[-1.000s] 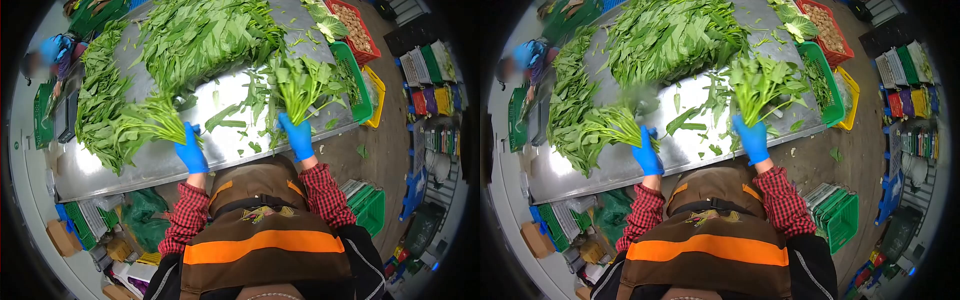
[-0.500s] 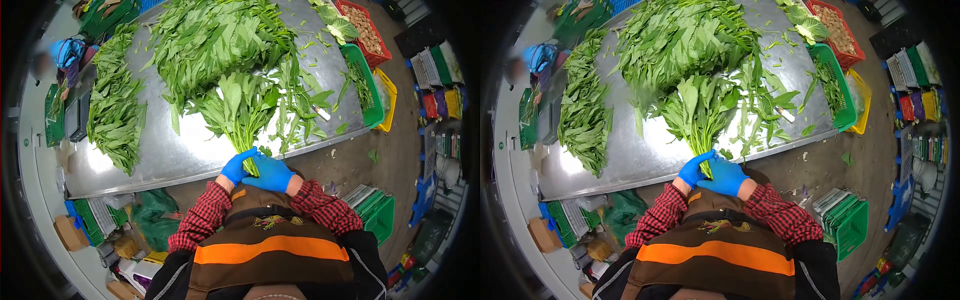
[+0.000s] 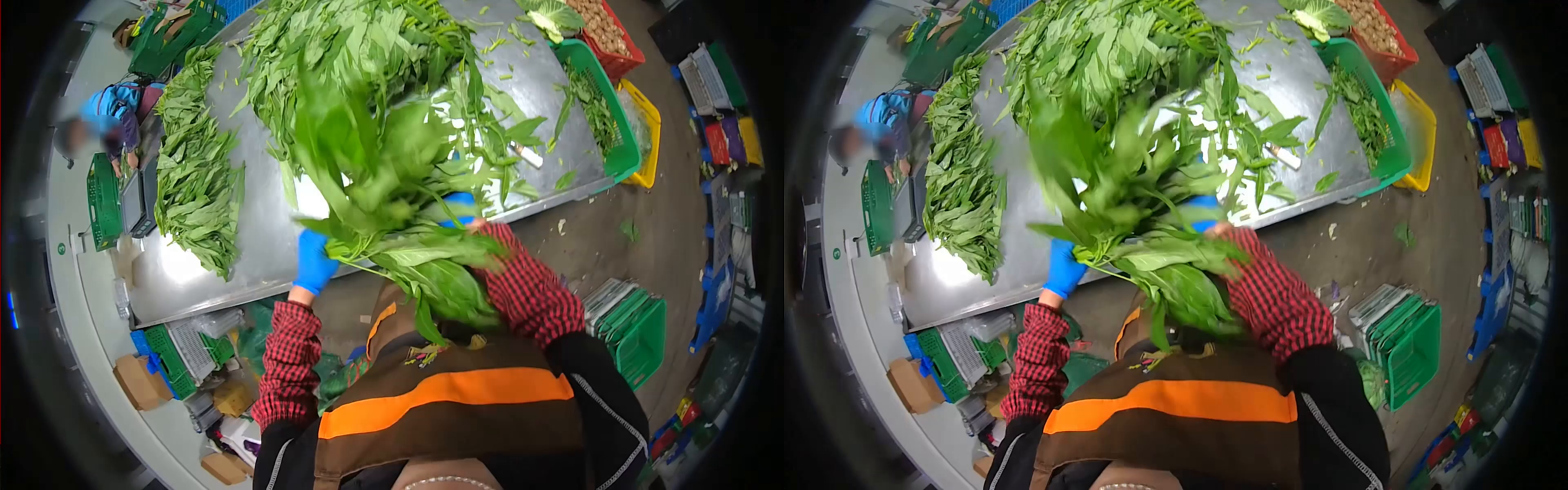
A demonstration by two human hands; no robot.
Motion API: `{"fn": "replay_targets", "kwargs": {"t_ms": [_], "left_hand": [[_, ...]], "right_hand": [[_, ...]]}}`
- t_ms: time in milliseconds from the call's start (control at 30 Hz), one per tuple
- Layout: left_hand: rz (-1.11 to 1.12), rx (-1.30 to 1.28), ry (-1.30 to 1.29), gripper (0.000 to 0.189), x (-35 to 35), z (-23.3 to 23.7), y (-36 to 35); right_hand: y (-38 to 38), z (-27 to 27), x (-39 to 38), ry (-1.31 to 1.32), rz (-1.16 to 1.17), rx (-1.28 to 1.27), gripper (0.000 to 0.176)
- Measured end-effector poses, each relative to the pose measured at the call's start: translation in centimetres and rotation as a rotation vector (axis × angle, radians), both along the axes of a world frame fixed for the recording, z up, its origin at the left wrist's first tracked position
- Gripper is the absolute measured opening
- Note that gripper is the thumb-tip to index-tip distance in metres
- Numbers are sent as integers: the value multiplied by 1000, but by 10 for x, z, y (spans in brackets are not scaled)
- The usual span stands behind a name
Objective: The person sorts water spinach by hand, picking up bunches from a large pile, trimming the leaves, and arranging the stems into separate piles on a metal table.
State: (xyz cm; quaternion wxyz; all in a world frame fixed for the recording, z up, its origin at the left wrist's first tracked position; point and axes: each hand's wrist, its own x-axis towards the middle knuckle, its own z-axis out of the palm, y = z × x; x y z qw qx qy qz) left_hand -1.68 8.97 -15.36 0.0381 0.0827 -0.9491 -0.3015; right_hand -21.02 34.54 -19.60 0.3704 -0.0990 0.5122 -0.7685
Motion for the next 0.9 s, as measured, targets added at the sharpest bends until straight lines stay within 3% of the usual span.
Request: {"fn": "replay_targets", "kwargs": {"t_ms": [33, 67, 100, 133, 167, 200, 233, 300, 333, 467, 567, 600, 633, 700, 767, 800, 833, 900], "left_hand": [[-10, -108, 91, 30, 5, 3, -11], [-44, -382, 17, 32, 16, -13, -34], [-50, -387, 18, 32, 20, -9, -41], [-30, -427, 73, 33, 21, 0, -46], [-5, -469, 133, 34, 20, 8, -51], [61, -232, 143, 34, 13, 30, -48], [63, -239, 154, 34, 14, 32, -55], [-20, -446, 219, 35, 16, 38, -72], [-32, -444, 211, 37, 16, 41, -82], [2, -484, 251, 38, 24, 47, -125], [9, -499, 238, 38, 34, 51, -157], [12, -502, 255, 37, 37, 53, -166], [34, -508, 255, 37, 40, 55, -173], [19, -415, 182, 36, 49, 64, -193], [80, -318, 79, 31, 61, 66, -213], [73, -299, -41, 33, 63, 69, -226], [59, -271, -157, 36, 62, 73, -242], [102, -177, -116, 41, 69, 83, -283]], "right_hand": [[-5, 8, -3, 298, 100, 114, 53], [-11, 19, -7, 605, 200, 229, 47], [-17, 33, -8, 919, 300, 346, 40], [-27, 54, -6, 611, 230, 61, 38], [-39, 41, 5, 541, 96, -38, 36], [-53, 35, -1, 69, 212, -302, 38], [-66, 36, -8, -416, 323, -550, 41], [-92, 42, -9, -554, 255, -646, 46], [-104, 46, -9, -702, 179, -736, 51], [-143, 60, -10, -867, 184, -687, 58], [-170, 44, -9, -898, 386, -804, 59], [-176, 54, -2, -938, 222, -616, 59], [-185, 55, -1, -905, 314, -615, 59], [-196, 7, 11, -69, 156, -323, 60], [-207, -15, 1, -11, 275, -174, 61], [-202, 7, 8, -543, -24, 99, 62], [-200, -28, 4, -531, -185, 343, 64], [-190, -53, 8, -542, -210, 373, 63]]}}
